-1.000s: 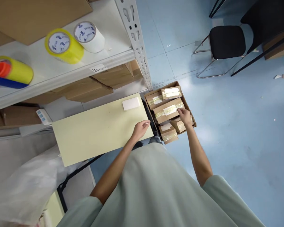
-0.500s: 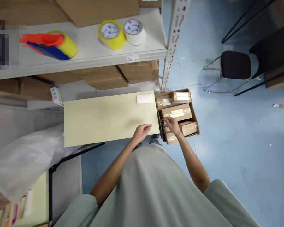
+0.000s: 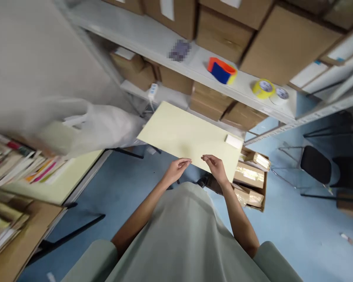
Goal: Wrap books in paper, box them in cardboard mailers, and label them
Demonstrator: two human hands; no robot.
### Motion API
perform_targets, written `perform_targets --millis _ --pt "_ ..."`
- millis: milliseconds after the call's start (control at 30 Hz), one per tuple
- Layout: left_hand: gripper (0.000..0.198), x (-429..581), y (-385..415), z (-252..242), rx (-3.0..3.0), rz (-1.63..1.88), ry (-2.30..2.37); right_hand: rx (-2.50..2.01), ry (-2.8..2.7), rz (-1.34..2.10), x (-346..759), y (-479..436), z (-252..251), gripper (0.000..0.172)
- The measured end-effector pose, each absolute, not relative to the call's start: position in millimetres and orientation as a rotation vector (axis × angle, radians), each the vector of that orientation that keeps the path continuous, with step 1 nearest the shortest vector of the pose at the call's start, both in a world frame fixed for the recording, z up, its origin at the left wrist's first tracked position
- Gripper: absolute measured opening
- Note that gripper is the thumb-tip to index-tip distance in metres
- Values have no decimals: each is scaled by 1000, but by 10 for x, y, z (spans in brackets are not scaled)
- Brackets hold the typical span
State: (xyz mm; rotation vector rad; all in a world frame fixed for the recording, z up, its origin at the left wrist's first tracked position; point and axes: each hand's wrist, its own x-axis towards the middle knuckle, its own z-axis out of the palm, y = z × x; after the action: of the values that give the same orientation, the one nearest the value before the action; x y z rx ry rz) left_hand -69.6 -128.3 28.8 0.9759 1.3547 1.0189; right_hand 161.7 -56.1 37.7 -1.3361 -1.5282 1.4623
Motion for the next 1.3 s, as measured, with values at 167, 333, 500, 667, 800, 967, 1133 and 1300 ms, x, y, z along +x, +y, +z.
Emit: perform_targets --millis 167,333,500,667,800,967,1133,1300 --pt "48 -1701 -1924 376 823 1241 1473 -1227 -1711 1575 456 -759 468 51" --pt "46 -2451 -2495 420 663 1467 1587 -1043 -1924 1683 -501 -936 609 47" --pt "56 -2965 -2970 332 465 1644 1696 -904 -2105 1770 -1280 -1057 733 49" --pt "64 -3423 -3383 264 249 1765 1786 -778 -2228 1896 -2095 -1154 690 50" --pt "65 -3872 -3644 308 118 1822 1895 -625 -2302 2003 -2880 -1214 589 54" --pt "64 -4593 -3762 517 118 1839 2178 -451 -2341 2121 -3834 -1279 539 58" --pt "42 -5451 -3715 733 408 1459 2793 -386 -2298 2238 -4565 -1227 594 53" --pt "54 -6183 -3709 644 628 1023 2965 -370 -2314 2268 -5120 -1104 592 51"
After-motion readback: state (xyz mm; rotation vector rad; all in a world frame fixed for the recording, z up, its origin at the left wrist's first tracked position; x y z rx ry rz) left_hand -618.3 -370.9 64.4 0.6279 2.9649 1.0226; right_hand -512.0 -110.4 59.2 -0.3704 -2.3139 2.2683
